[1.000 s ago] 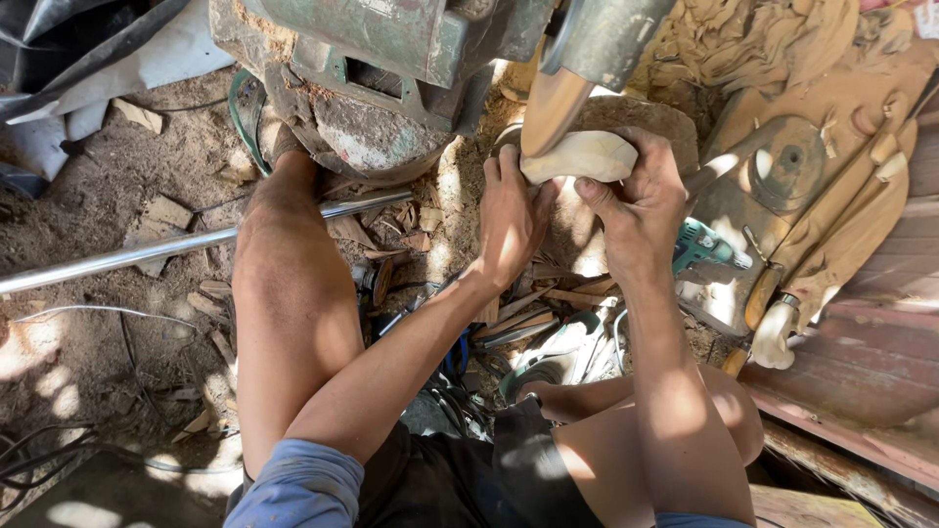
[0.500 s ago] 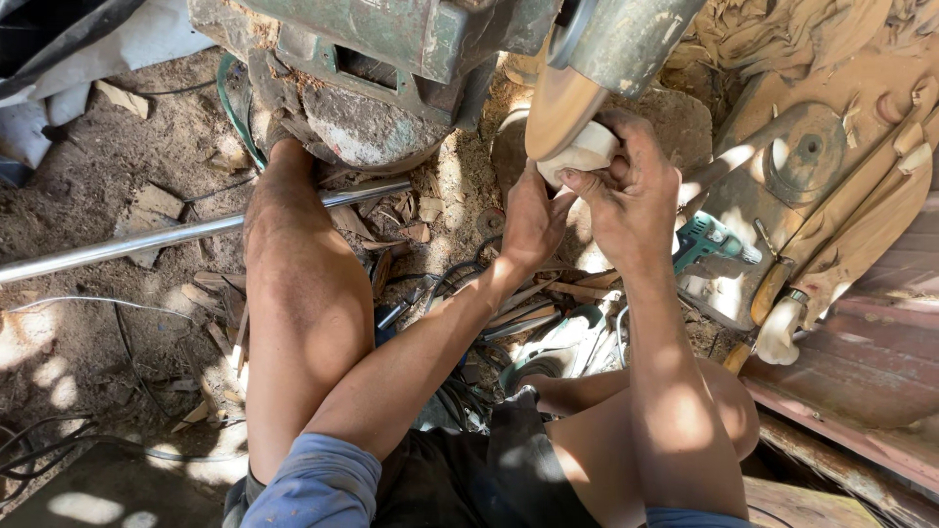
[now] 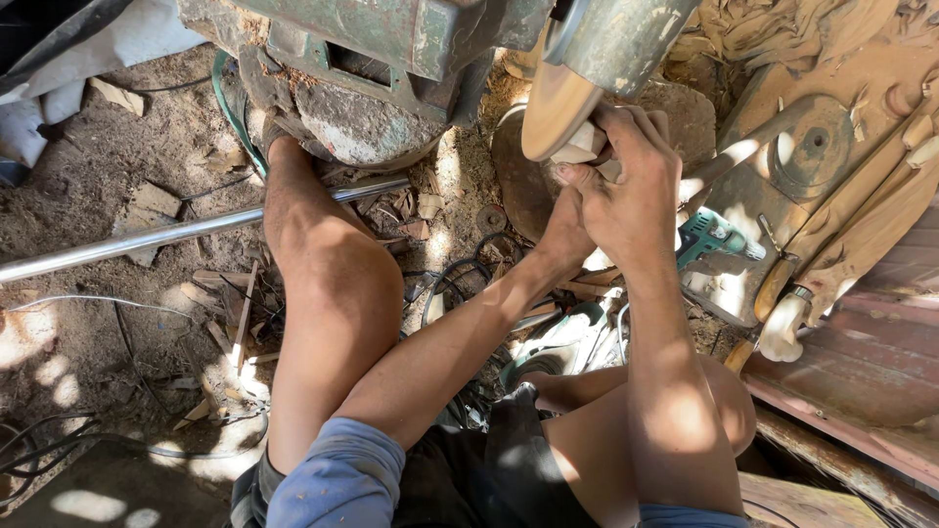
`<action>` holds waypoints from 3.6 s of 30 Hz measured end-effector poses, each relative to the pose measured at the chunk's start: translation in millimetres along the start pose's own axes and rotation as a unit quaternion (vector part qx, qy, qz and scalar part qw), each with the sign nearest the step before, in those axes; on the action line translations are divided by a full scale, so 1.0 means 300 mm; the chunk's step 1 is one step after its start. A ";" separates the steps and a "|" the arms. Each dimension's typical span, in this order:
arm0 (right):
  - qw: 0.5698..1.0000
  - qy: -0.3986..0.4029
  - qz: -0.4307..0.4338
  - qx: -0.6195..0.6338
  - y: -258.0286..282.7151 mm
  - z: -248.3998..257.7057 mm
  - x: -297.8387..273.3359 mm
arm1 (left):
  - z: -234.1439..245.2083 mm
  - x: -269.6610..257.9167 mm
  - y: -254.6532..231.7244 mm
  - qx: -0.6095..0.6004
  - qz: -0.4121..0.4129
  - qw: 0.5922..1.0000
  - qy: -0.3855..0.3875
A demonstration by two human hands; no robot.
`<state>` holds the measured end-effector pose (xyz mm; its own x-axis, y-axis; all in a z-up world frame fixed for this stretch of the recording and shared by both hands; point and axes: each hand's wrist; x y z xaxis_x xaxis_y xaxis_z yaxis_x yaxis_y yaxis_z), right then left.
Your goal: The person holds a small wooden piece against a rotating grinding wheel, rotating and repositioning it to smooth and shape the surface. The person repeatedly adjusts the angle of the wood to work on different sides while seated on the floor.
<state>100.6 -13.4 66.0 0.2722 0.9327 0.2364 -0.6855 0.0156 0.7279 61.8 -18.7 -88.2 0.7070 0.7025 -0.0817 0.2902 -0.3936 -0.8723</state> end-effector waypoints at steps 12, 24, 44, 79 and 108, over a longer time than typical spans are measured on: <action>0.993 0.042 -0.016 -0.107 0.008 -0.011 0.044 | -0.113 -0.046 0.015 -0.227 0.092 0.966 0.080; 0.997 -0.001 -0.067 0.029 -0.035 -0.014 0.037 | -0.043 0.035 0.042 -0.031 0.062 0.998 -0.012; 0.784 -0.123 -0.075 0.604 -0.040 0.037 -0.140 | 0.093 -0.157 -0.320 0.389 -0.016 0.906 -0.167; 0.705 0.126 0.018 0.698 0.380 0.116 -0.612 | -0.010 -0.635 -1.096 0.234 -0.085 0.965 0.084; 0.755 -0.061 -0.010 0.653 0.175 0.082 -0.498 | 0.093 -0.666 -0.737 0.294 -0.013 0.953 0.073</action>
<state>40.5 -160.8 84.7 0.3876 0.8961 0.2160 0.5475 -0.4124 0.7282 -161.5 -55.5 107.4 0.7987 0.6012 -0.0256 -0.0726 0.0541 -0.9959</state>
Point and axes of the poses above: each hand's wrist, its own x-axis towards the middle knuckle, its own z-axis out of the back of the hand, y = z × x, and after that the axes turned 12 degrees about x, right-handed
